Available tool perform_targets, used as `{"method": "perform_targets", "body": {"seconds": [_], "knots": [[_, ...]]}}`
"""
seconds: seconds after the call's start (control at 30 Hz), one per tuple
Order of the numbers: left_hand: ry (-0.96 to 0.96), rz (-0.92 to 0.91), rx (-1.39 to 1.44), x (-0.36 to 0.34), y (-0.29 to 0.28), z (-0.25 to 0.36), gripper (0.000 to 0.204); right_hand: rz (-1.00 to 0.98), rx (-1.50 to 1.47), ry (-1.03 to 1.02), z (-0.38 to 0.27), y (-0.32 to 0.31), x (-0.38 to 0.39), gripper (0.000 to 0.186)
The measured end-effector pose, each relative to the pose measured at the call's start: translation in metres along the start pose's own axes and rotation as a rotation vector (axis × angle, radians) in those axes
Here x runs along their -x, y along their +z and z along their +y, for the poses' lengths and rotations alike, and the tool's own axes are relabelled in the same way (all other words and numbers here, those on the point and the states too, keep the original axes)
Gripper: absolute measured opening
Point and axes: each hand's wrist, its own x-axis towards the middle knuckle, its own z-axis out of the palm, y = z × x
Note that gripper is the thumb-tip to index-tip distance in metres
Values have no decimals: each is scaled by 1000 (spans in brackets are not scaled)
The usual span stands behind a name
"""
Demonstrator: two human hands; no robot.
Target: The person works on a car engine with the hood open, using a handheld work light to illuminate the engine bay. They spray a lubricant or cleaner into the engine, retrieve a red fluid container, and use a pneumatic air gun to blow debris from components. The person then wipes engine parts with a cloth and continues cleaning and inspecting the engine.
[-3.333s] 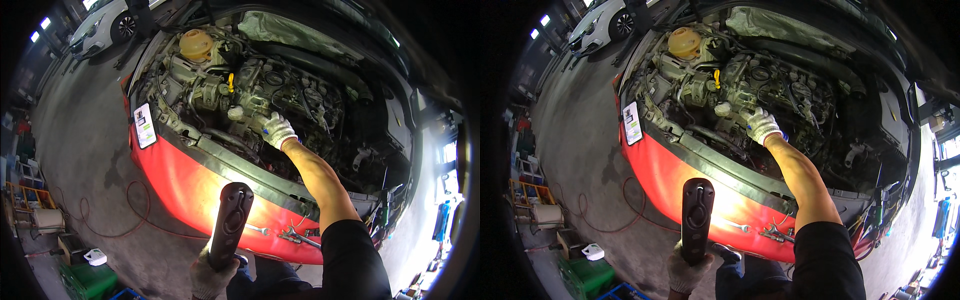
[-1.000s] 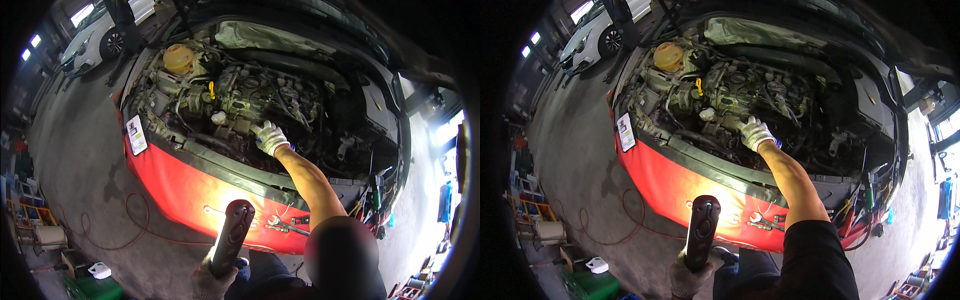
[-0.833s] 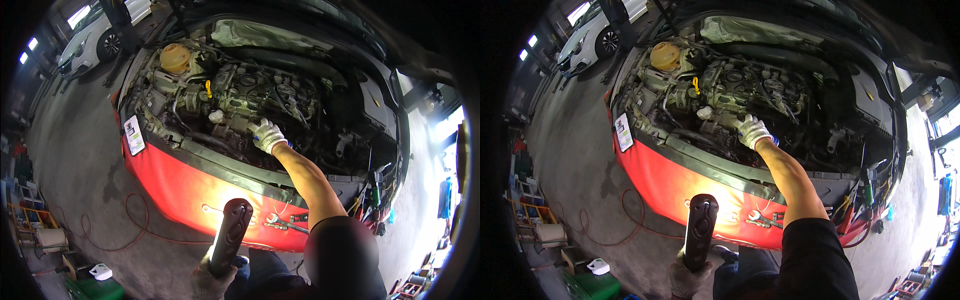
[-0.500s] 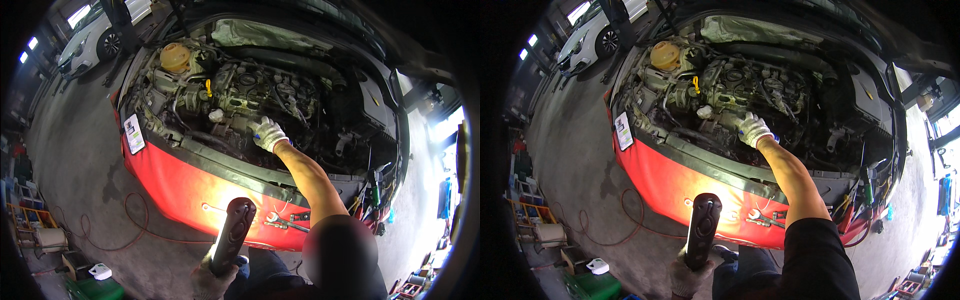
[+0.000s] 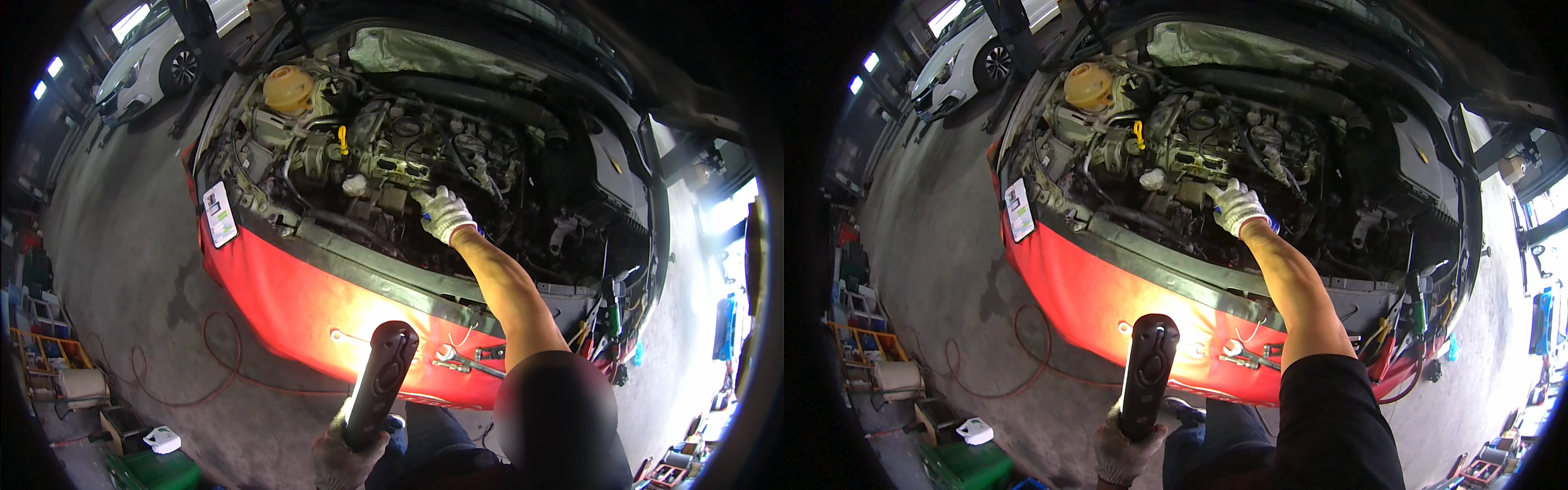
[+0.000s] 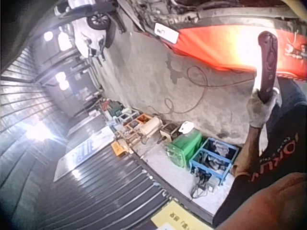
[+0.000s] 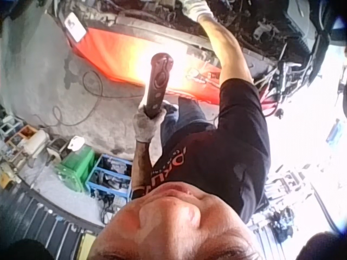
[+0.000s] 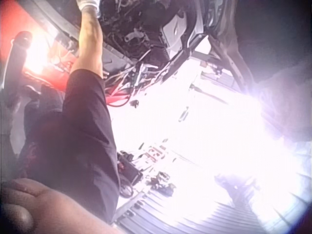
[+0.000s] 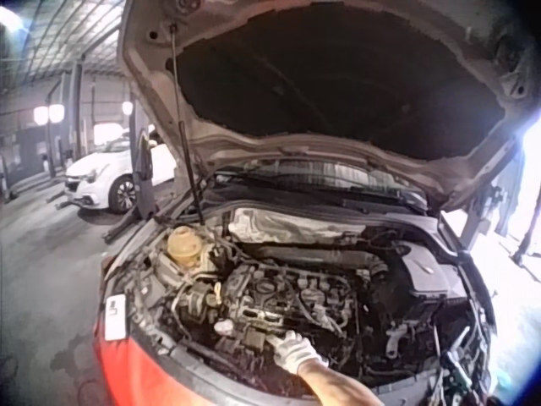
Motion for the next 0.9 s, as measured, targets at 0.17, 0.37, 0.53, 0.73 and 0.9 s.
{"method": "perform_targets", "body": {"seconds": [0.17, 0.37, 0.53, 0.73, 0.9], "knots": [[49, -55, -51, -4, 1, 5, 55, 11, 12, -17, 0, -3, 5, 73], [86, -114, -5, -4, 9, 16, 59, 45, 10, -9, 1, -1, 15, 70], [75, -133, 30, 7, 16, 15, 68, 90, -35, -77, -4, 14, 23, 76], [-111, -20, 188, 11, 19, 9, 50, 113, -41, -47, 3, 14, 26, 71], [-122, 174, 461, 12, 16, -15, 49, 65, -93, -29, 0, 4, 33, 69]]}}
